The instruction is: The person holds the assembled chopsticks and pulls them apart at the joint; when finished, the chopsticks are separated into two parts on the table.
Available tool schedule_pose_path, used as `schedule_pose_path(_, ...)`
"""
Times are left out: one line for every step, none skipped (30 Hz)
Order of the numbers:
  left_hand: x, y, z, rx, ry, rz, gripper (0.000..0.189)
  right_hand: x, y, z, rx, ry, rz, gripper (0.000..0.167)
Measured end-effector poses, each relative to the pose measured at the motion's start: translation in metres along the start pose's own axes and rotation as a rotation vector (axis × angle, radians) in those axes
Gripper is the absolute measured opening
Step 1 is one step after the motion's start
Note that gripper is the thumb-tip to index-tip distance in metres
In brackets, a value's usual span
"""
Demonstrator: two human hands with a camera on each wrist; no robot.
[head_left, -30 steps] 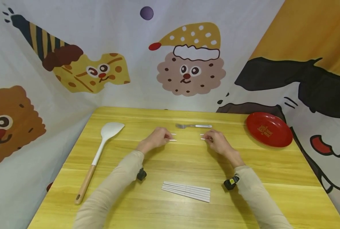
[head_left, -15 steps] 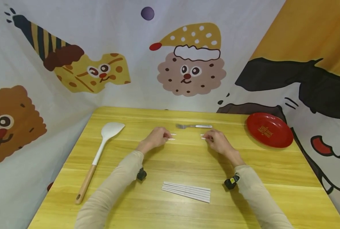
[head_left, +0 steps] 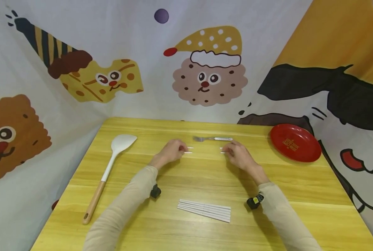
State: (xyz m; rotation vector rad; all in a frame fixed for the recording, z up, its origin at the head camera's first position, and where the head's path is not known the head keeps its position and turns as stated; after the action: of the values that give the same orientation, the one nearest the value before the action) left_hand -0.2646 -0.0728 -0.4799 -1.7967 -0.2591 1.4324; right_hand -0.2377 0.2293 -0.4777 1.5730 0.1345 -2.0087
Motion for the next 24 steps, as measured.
schedule_pose_path(0.000,0.000,-0.001,0.002,-0.003,0.004,0.023,-0.002,0.002,0.000,-0.007,-0.011,-0.003,0.012)
schedule_pose_path(-0.001,0.000,-0.002,0.003,-0.005,0.004,0.023,-0.004,0.004,0.000,-0.016,-0.023,-0.002,0.013)
schedule_pose_path(-0.001,0.000,-0.002,0.006,-0.005,0.005,0.023,-0.005,0.006,-0.001,-0.019,-0.032,0.004,0.014)
schedule_pose_path(-0.002,-0.001,-0.003,0.011,-0.007,0.007,0.023,-0.007,0.008,-0.002,-0.022,-0.042,0.009,0.015)
schedule_pose_path(-0.003,-0.002,-0.004,0.015,-0.008,0.003,0.023,-0.009,0.011,-0.003,-0.022,-0.050,0.020,0.015)
schedule_pose_path(-0.003,-0.003,-0.005,0.019,-0.010,0.000,0.023,-0.011,0.014,-0.005,-0.022,-0.056,0.030,0.016)
schedule_pose_path(-0.004,-0.005,-0.007,0.022,-0.012,-0.005,0.023,-0.013,0.017,-0.007,-0.022,-0.061,0.043,0.016)
schedule_pose_path(-0.004,-0.007,-0.009,0.028,-0.014,-0.004,0.021,-0.015,0.020,-0.010,-0.024,-0.063,0.056,0.016)
schedule_pose_path(-0.005,-0.009,-0.012,0.036,-0.013,-0.001,0.021,-0.017,0.024,-0.013,-0.024,-0.062,0.069,0.016)
schedule_pose_path(-0.005,-0.011,-0.015,0.046,-0.012,0.007,0.020,-0.018,0.028,-0.016,-0.029,-0.059,0.083,0.016)
schedule_pose_path(-0.005,-0.014,-0.019,0.058,-0.008,0.017,0.019,-0.020,0.032,-0.020,-0.035,-0.054,0.093,0.016)
schedule_pose_path(-0.005,-0.017,-0.023,0.073,-0.003,0.029,0.019,-0.021,0.035,-0.024,-0.043,-0.046,0.095,0.015)
schedule_pose_path(-0.005,-0.021,-0.028,0.090,0.003,0.042,0.018,-0.022,0.039,-0.027,-0.051,-0.040,0.103,0.015)
schedule_pose_path(-0.005,-0.023,-0.032,0.110,0.008,0.058,0.018,-0.023,0.043,-0.031,-0.057,-0.030,0.110,0.015)
schedule_pose_path(-0.006,-0.027,-0.037,0.126,0.013,0.064,0.018,-0.025,0.047,-0.034,-0.061,-0.019,0.115,0.015)
schedule_pose_path(-0.006,-0.029,-0.041,0.144,0.012,0.074,0.018,-0.026,0.051,-0.038,-0.065,-0.008,0.118,0.014)
schedule_pose_path(-0.007,-0.033,-0.045,0.162,0.007,0.080,0.017,-0.028,0.054,-0.041,-0.067,-0.001,0.118,0.014)
schedule_pose_path(-0.008,-0.035,-0.050,0.177,-0.001,0.085,0.017,-0.031,0.058,-0.044,-0.068,0.008,0.120,0.015)
schedule_pose_path(-0.010,-0.038,-0.054,0.188,-0.011,0.086,0.017,-0.033,0.062,-0.047,-0.074,0.013,0.123,0.015)
schedule_pose_path(-0.011,-0.040,-0.059,0.198,-0.021,0.086,0.016,-0.035,0.066,-0.050,-0.077,0.020,0.126,0.015)
schedule_pose_path(-0.012,-0.043,-0.064,0.208,-0.029,0.087,0.016,-0.037,0.070,-0.053,-0.085,0.022,0.124,0.015)
schedule_pose_path(-0.013,-0.045,-0.069,0.220,-0.036,0.091,0.016,-0.039,0.073,-0.056,-0.095,0.022,0.120,0.016)
schedule_pose_path(-0.013,-0.048,-0.074,0.230,-0.037,0.093,0.016,-0.040,0.077,-0.060,-0.105,0.019,0.117,0.016)
schedule_pose_path(-0.012,-0.050,-0.080,0.240,-0.035,0.097,0.016,-0.042,0.080,-0.064,-0.118,0.019,0.116,0.016)
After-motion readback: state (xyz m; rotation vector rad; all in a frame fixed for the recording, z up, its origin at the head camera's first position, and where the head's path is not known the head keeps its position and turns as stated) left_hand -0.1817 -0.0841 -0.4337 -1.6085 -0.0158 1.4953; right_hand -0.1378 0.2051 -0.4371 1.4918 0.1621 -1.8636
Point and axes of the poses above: each hand's wrist, its own z-axis towards the middle knuckle, its own x-axis out of the palm, y = z × x, the point moved 2 cm from there along z, towards the middle knuckle, and after that the axes turned 7 degrees about -z, right-handed, at the moved point
